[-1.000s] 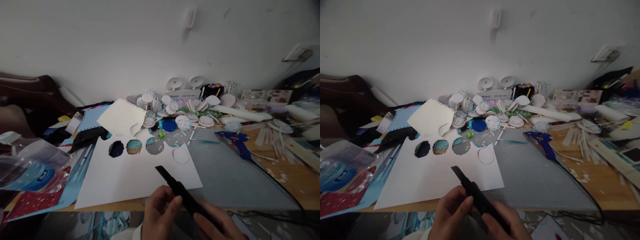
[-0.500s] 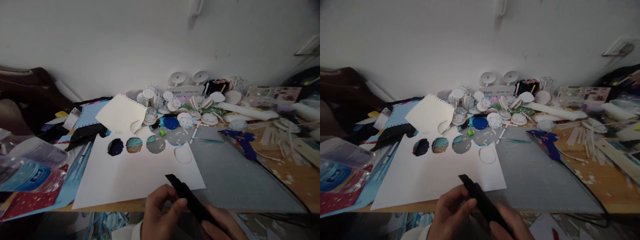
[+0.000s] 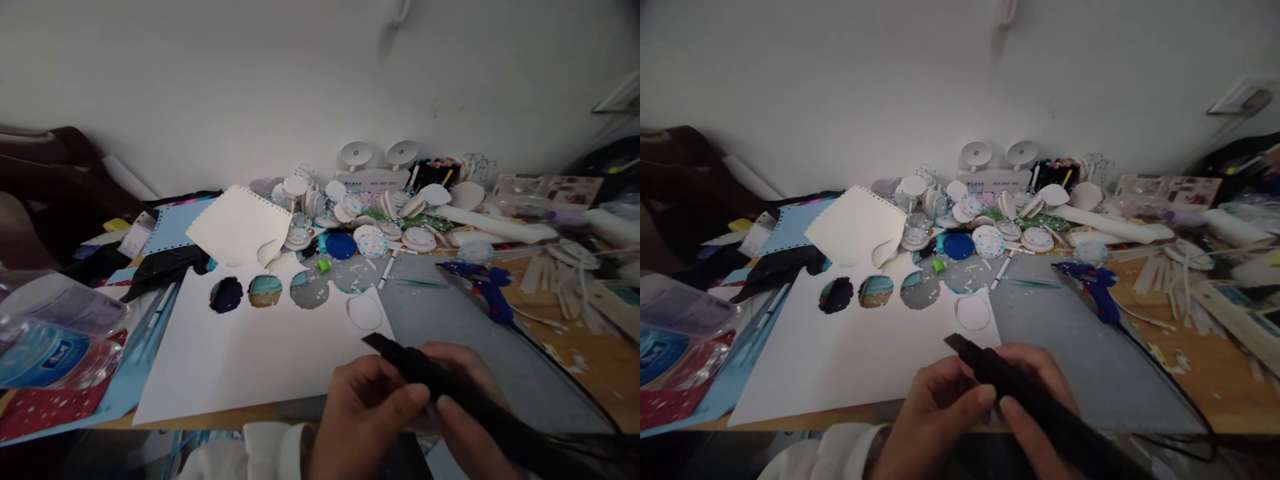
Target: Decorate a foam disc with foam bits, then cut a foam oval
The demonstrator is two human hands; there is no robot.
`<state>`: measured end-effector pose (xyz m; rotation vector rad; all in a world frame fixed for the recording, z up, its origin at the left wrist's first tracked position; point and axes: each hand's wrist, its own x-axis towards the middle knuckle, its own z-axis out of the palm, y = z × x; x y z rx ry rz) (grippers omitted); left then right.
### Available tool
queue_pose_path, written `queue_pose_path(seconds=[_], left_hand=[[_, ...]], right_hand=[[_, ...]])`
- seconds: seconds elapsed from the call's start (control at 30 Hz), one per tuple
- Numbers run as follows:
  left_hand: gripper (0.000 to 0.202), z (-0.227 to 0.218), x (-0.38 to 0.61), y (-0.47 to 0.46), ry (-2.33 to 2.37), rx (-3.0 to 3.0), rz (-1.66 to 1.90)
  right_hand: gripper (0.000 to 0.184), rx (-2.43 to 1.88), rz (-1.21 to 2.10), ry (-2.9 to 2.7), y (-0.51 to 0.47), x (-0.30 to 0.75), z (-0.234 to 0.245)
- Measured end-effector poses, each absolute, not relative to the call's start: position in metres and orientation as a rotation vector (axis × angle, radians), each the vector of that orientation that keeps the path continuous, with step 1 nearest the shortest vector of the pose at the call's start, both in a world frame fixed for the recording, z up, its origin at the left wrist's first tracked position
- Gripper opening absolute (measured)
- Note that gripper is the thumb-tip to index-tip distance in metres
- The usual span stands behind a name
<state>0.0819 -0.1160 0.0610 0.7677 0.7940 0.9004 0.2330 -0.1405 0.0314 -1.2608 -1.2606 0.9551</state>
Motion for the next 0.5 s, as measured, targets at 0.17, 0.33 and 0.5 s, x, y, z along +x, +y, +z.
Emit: queue_pose_path(seconds=[0.17,0.33,0.5], left_hand=[[0.027,0.071,0.062,-0.099,0.955,1.514,0.765],[0.059,0.059,0.058,-0.072,0.925,2.204,0.473],[0.072,0.027,0.062,-0.058,0.913,2.530,0.376]], right_hand=[[0.033,-1.310,0.988,-1.542,-0.116,0.258,0.065],[0.031,-1.260,0.988,-1.599,-0.076,0.277,0.052],[0.034,-1.233,0.919,-1.488,-0.030,0.293,0.014]])
